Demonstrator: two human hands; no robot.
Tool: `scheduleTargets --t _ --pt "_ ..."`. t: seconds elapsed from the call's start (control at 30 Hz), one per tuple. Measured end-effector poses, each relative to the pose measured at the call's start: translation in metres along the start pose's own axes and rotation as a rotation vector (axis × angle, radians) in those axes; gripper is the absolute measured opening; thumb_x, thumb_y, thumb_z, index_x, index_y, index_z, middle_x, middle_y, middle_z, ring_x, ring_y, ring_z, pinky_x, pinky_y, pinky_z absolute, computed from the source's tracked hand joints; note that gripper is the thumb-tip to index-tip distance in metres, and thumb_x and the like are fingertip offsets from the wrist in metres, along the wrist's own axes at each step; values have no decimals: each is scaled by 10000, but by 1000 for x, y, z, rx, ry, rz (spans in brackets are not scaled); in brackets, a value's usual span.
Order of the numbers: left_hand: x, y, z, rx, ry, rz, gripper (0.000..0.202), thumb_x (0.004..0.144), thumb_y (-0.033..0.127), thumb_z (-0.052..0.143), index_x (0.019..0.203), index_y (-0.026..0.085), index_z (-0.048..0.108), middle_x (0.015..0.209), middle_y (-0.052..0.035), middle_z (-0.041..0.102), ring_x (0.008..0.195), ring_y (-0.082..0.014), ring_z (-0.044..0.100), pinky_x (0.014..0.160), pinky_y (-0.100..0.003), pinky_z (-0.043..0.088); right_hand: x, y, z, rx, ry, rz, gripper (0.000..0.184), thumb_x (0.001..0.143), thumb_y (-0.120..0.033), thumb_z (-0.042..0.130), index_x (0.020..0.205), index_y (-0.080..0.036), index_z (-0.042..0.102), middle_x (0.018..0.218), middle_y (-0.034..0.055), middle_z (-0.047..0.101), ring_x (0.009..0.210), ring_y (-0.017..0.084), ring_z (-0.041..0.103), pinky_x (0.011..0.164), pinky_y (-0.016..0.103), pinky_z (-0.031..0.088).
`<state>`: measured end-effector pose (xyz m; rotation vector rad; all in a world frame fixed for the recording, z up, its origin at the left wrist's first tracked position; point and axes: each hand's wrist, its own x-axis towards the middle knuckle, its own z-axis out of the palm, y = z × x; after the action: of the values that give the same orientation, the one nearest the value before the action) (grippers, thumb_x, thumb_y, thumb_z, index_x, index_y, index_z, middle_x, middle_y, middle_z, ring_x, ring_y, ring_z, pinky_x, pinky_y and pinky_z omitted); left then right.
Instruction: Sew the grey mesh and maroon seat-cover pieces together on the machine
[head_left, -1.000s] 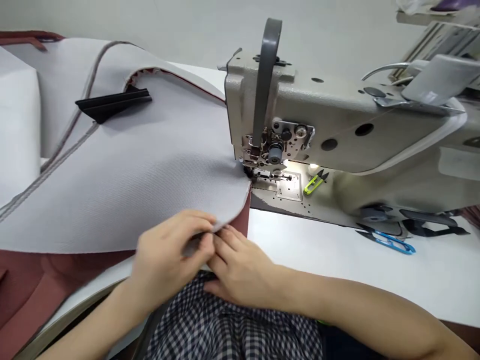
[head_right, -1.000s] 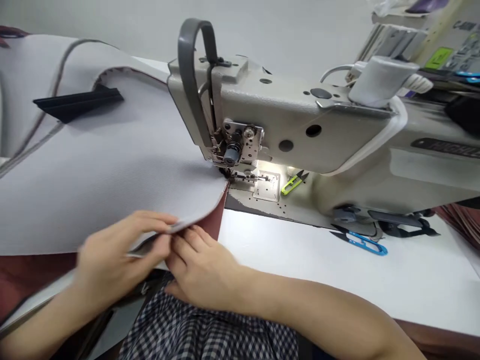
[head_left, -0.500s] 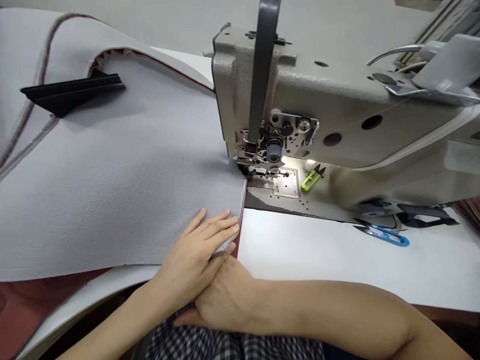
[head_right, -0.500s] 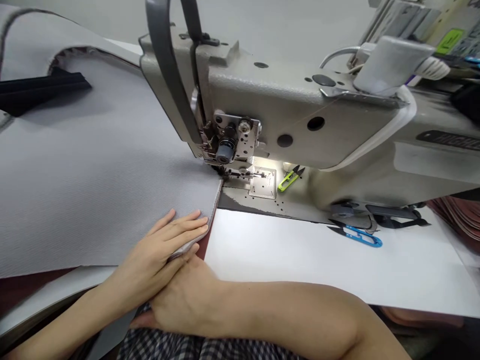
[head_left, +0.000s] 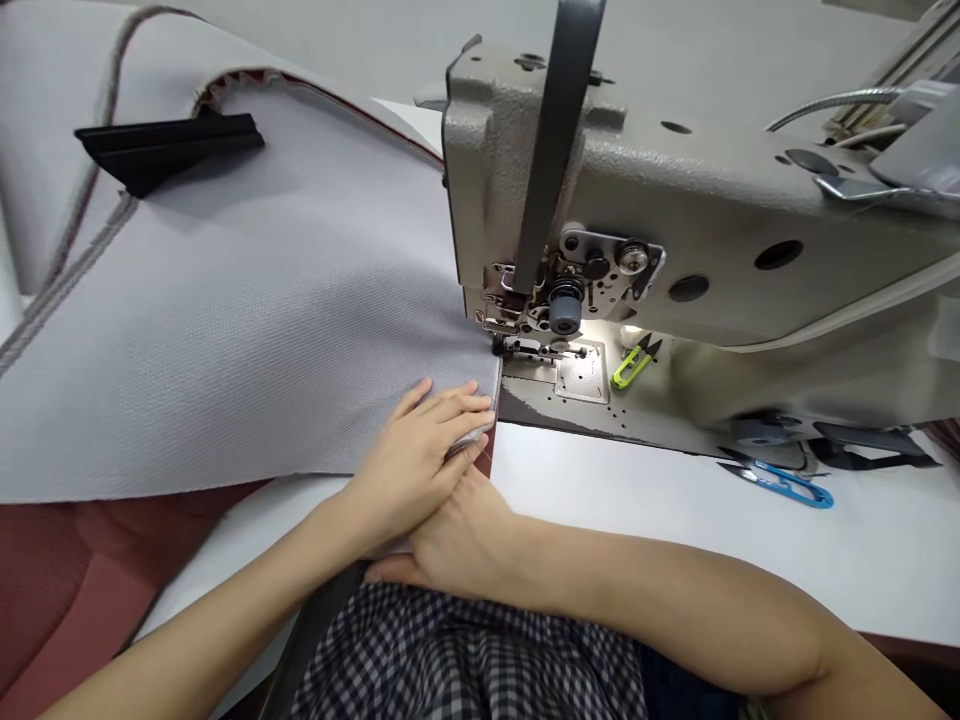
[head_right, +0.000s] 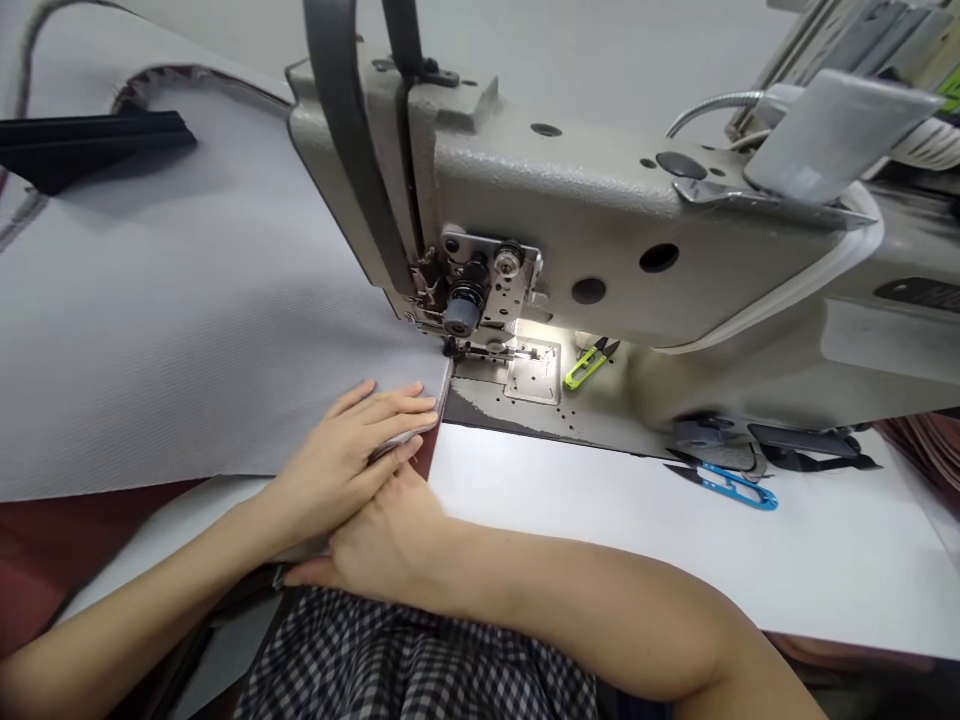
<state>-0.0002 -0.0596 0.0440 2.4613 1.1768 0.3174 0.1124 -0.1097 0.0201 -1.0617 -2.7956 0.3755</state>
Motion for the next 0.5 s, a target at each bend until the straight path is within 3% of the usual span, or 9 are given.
scheduleTargets --t 0.27,0.4,0.5 --pt "31 -15 -7 15 5 4 329 997 324 402 1209 266 646 1373 -19 590 1386 -221 425 1189 -560 220 23 13 -1 -15 54 132 879 875 -741 476 1459 -85 452 1462 220 479 1399 430 345 1156 650 235" --pt "38 -13 -18 42 -81 53 437 848 158 441 1253 226 592 1423 -42 541 1384 -255 417 1180 -569 264 30 12 -2 36 36 146 693 949 -638 455 1357 -87 557 1351 193 588 1307 344 490 1128 519 371" --pt "26 -13 -23 18 -59 69 482 749 101 413 1176 230 595 1351 -34 588 1255 -237 544 1073 -456 453 35 7 -2 70 45 164 675 966 -597 461 1409 -90 504 1367 179 578 1286 338 500 1104 506 397"
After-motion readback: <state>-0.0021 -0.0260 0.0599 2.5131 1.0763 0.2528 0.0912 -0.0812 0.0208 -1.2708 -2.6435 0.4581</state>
